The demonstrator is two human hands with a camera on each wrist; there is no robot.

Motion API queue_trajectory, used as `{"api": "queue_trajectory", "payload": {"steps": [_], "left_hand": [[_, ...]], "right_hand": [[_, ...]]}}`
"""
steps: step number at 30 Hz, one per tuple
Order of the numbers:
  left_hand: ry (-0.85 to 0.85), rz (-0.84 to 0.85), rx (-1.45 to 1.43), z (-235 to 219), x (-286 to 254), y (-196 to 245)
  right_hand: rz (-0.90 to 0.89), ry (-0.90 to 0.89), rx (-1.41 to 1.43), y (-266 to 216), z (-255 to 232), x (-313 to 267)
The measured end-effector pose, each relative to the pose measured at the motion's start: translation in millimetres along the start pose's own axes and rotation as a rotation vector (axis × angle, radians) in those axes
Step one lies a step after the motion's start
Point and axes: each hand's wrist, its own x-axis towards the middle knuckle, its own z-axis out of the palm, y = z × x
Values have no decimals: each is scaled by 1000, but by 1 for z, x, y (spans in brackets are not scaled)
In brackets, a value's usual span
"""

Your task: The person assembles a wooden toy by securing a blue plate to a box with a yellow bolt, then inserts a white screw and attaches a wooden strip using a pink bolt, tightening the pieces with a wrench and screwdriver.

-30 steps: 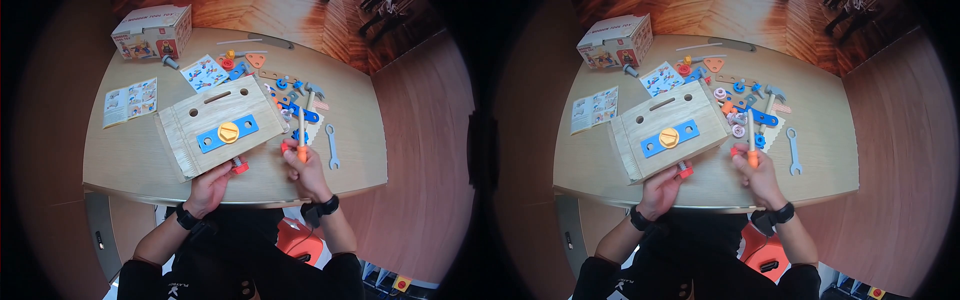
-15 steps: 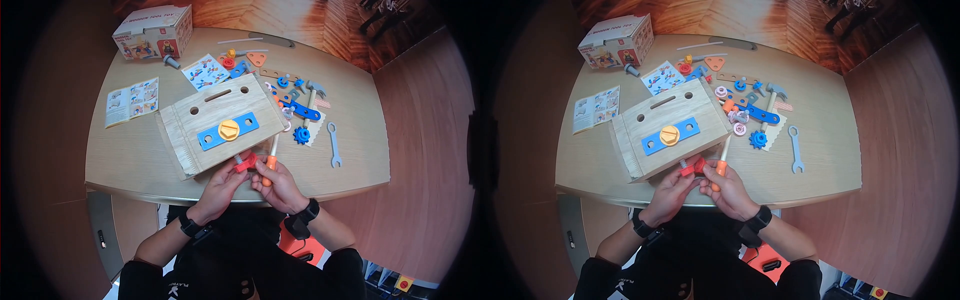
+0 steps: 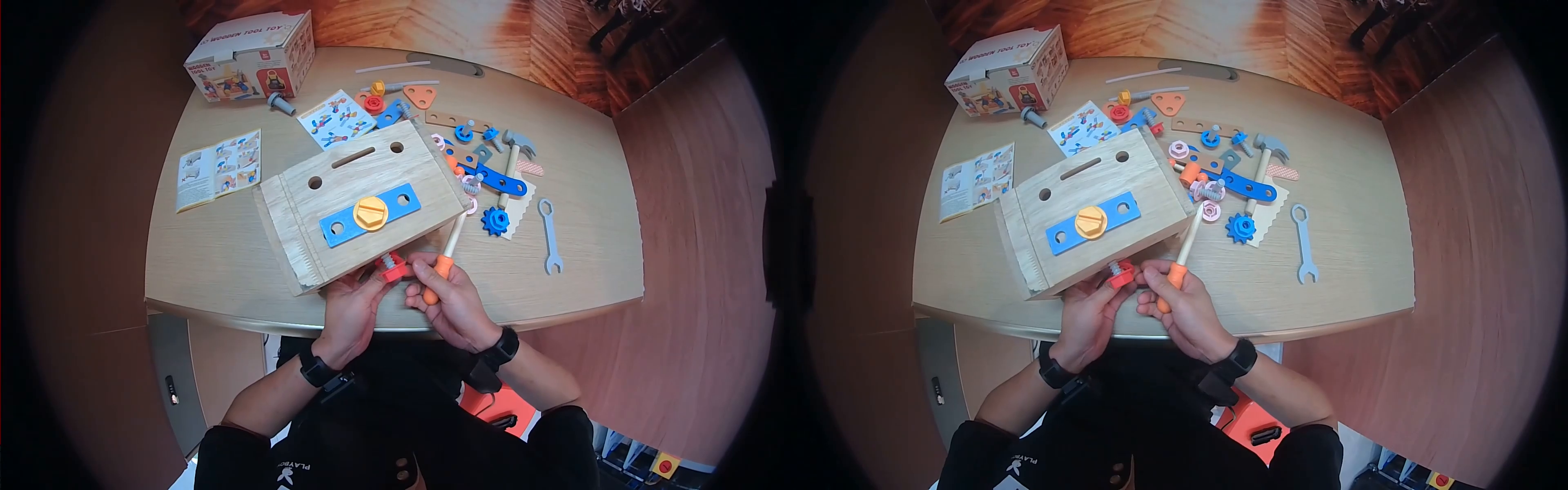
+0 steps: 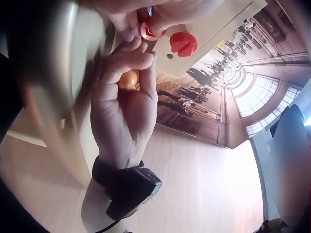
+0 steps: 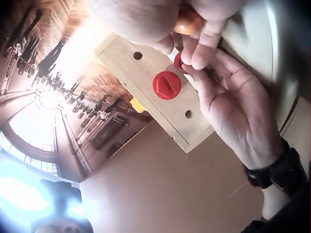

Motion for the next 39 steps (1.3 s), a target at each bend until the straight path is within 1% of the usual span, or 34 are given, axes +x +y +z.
{"api": "queue_trajectory", "payload": {"steps": [1,2,4,6,8,10,14,16,17,19,20,21,23,25,27,29,30,32,35,39], "left_hand": [[37,32,3,1,0,0],[36,33,4,3,0,2],[102,-16,-47,7,-2,7],[105,-36,-66,3,2,11],[111,-56,-83,0,6,11],[103,-5,-137,-3,10,5],[90,21,-118,-3,5,2],[-27,33,-214,-12,7,-2],[-29,31,-214,-12,7,-2],[-113,58,-237,-12,7,-1],[-114,59,-236,-13,7,-1],[-145,53,-278,-14,7,0],[-176,46,-320,-17,7,0],[-251,29,-397,-18,7,0],[-246,35,-379,-12,5,5],[-242,39,-363,-9,6,7],[-252,55,-345,-10,7,7],[-263,72,-328,-11,8,7],[-276,65,-328,-14,8,4],[-283,79,-295,-13,9,4]], "right_hand": [[-19,-7,-11,-1,1,-2],[-38,-13,-22,-2,2,-3],[-44,-9,-37,-2,1,-6],[-46,-6,-50,-1,0,-7],[-52,-41,-68,1,0,-8],[-49,-37,-63,4,-1,-7],[-70,-40,-79,5,1,-9],[-90,-43,-103,4,3,-10],[-109,-47,-129,4,4,-11],[-140,-51,-158,5,6,-11],[-169,-55,-188,5,7,-10],[-170,-56,-188,5,8,-10],[-208,-40,-307,6,9,-8],[-220,-45,-357,2,11,-10],[-231,-50,-407,0,15,-12],[-354,1,-543,1,19,-12],[-355,2,-544,2,19,-11],[-507,22,-663,3,19,-7],[-534,59,-675,0,28,-7],[-515,37,-681,4,23,0]]}}
